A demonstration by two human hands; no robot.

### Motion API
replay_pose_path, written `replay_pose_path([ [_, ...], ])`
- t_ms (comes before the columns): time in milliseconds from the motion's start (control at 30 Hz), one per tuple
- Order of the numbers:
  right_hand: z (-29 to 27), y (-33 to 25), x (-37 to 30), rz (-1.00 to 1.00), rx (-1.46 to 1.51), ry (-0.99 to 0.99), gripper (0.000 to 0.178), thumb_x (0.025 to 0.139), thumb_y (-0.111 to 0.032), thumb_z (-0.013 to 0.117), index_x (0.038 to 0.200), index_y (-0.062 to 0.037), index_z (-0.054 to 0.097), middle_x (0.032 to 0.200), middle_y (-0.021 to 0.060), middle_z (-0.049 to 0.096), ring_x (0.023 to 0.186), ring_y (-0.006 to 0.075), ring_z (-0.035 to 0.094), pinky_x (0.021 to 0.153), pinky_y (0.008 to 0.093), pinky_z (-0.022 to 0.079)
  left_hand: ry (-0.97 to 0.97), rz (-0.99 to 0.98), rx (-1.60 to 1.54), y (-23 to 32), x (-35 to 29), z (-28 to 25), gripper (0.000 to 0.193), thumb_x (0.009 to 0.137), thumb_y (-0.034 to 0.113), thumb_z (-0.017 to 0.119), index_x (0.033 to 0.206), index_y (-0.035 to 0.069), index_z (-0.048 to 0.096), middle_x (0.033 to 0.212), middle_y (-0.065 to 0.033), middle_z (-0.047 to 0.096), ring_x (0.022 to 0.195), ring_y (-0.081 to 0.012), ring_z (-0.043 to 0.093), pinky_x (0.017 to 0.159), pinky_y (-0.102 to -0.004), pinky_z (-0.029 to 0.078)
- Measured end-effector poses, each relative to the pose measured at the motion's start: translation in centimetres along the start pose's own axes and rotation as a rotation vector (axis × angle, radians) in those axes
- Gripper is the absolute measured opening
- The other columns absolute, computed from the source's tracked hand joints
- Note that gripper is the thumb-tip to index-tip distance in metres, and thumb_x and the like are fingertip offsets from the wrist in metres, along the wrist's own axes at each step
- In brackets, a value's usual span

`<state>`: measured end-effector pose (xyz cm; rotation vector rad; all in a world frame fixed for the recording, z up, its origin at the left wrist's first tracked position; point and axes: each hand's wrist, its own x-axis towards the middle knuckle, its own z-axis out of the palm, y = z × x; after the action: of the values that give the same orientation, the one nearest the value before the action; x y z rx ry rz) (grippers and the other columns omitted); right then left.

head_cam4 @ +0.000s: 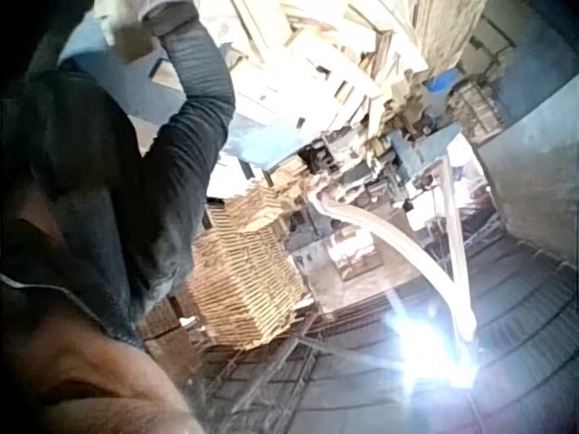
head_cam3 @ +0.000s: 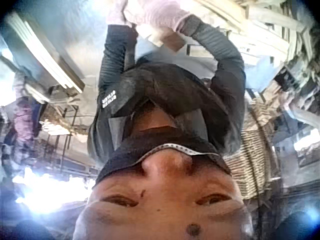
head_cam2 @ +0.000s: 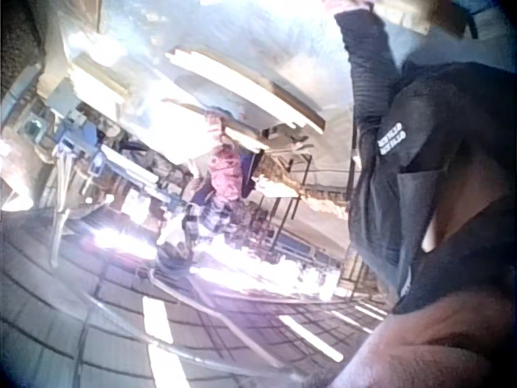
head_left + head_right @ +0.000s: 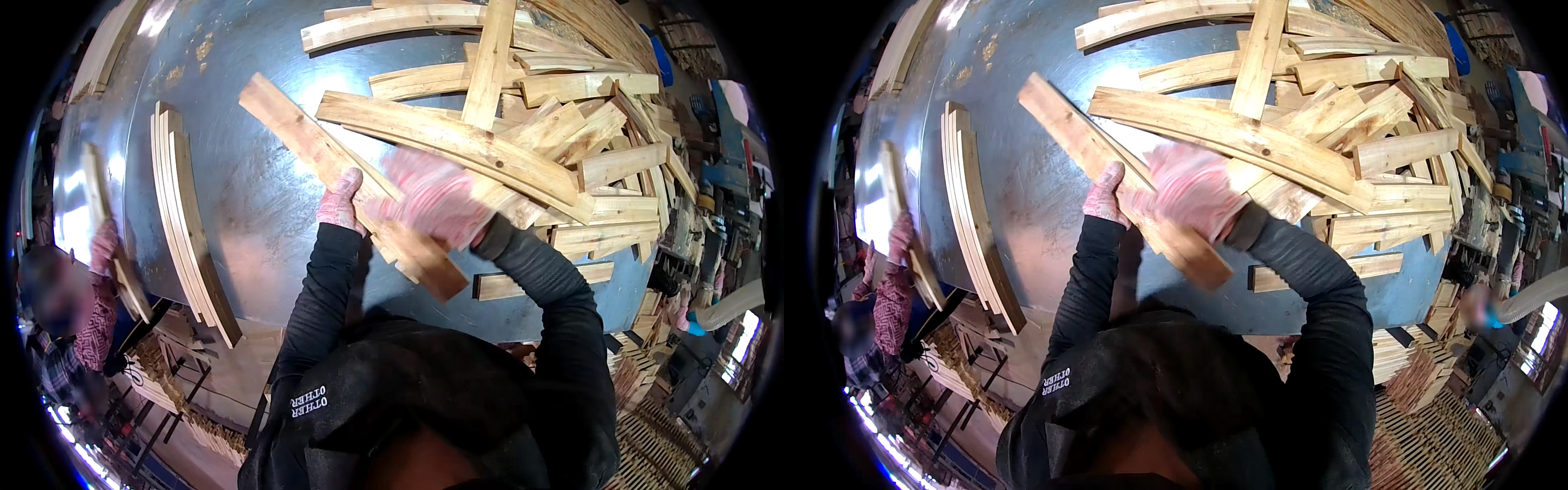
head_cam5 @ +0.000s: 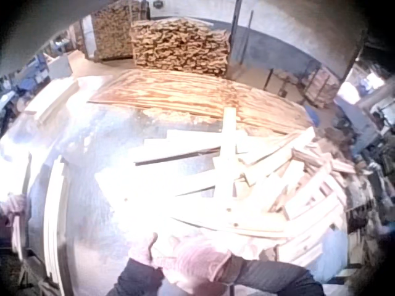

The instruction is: The person sorts wooden planks on a metal table, picking them up from a disorganized pile and arranging them into neat stacks. The person wears pink gloves and handles the wood by hand, organizing the pieces into parallel rows.

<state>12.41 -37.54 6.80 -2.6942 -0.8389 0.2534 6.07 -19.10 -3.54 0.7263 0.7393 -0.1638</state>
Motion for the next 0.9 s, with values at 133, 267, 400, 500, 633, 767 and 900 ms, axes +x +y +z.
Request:
replay_pose_path([
  [133,-0.3,7.3,-2.0,0.192,-0.325,-0.091,0.097,0.078,-0.055,0.067,0.15,-0.004,0.027,0.138,0.025,0.049,0.13,0.0386,0.046,0.109,0.0456,0.036,0.131,0.123,0.206,-0.1,-0.8,-3.3,0.037,0.086,0.01,0.072,0.12,0.003,0.059,0.102,-0.0065,0.066,0.091,-0.0218,0.065,0.08,-0.0361,0.055],
  [267,-2.0,7.1,-1.2,0.371,-0.181,-0.459,0.1,0.072,-0.051,0.076,0.148,-0.0023,0.034,0.138,0.0272,0.05,0.125,0.0381,0.052,0.105,0.0422,0.042,0.162,0.189,0.281,0.9,-1.9,-6.4,0.039,0.084,0.012,0.073,0.119,0.0,0.06,0.102,-0.0066,0.066,0.089,-0.0183,0.063,0.083,-0.0323,0.051],
  [400,-0.5,5.0,1.4,0.297,0.376,-0.37,0.082,0.084,-0.05,0.069,0.143,0.0008,0.042,0.121,0.0241,0.063,0.112,0.0329,0.062,0.097,0.0366,0.047,0.166,0.285,0.471,0.7,-2.5,-8.5,0.04,0.086,0.018,0.071,0.118,-0.002,0.06,0.101,-0.0059,0.067,0.089,-0.017,0.062,0.081,-0.0312,0.05],
  [500,2.1,0.3,5.1,0.416,1.092,-0.494,0.079,0.09,-0.054,0.061,0.139,0.0054,0.045,0.112,0.0207,0.067,0.106,0.0269,0.063,0.095,0.0337,0.048,0.186,0.237,0.728,2.0,-3.0,-7.8,0.033,0.091,0.017,0.069,0.116,-0.002,0.059,0.107,-0.009,0.068,0.099,-0.017,0.062,0.089,-0.031,0.048],
  [633,11.5,-8.3,8.0,0.245,0.379,-0.087,0.059,0.094,-0.044,0.05,0.125,0.0062,0.055,0.107,0.0285,0.066,0.103,0.0412,0.062,0.094,0.0402,0.048,0.107,0.35,0.889,1.8,-1.7,-8.1,0.059,0.09,0.032,0.072,0.129,-0.005,0.048,0.11,-0.0121,0.065,0.1,-0.0186,0.061,0.089,-0.0328,0.048],
  [767,10.7,-7.1,7.1,0.113,0.48,-0.078,0.055,0.096,-0.042,0.049,0.126,0.0032,0.055,0.116,0.0299,0.062,0.111,0.0453,0.058,0.1,0.0424,0.044,0.17,0.219,0.754,3.4,-2.4,-8.9,0.069,0.085,0.039,0.074,0.131,-0.004,0.046,0.112,-0.0146,0.064,0.102,-0.0219,0.061,0.092,-0.034,0.047],
  [900,9.2,-10.3,5.2,0.459,0.588,-0.152,0.052,0.098,-0.04,0.048,0.132,-0.001,0.053,0.12,0.0298,0.06,0.114,0.044,0.057,0.1,0.0427,0.044,0.225,0.237,0.821,2.7,-0.3,-11.6,0.1,0.077,0.05,0.078,0.143,-0.008,0.029,0.126,-0.0214,0.058,0.116,-0.0265,0.058,0.099,-0.0358,0.045],
])
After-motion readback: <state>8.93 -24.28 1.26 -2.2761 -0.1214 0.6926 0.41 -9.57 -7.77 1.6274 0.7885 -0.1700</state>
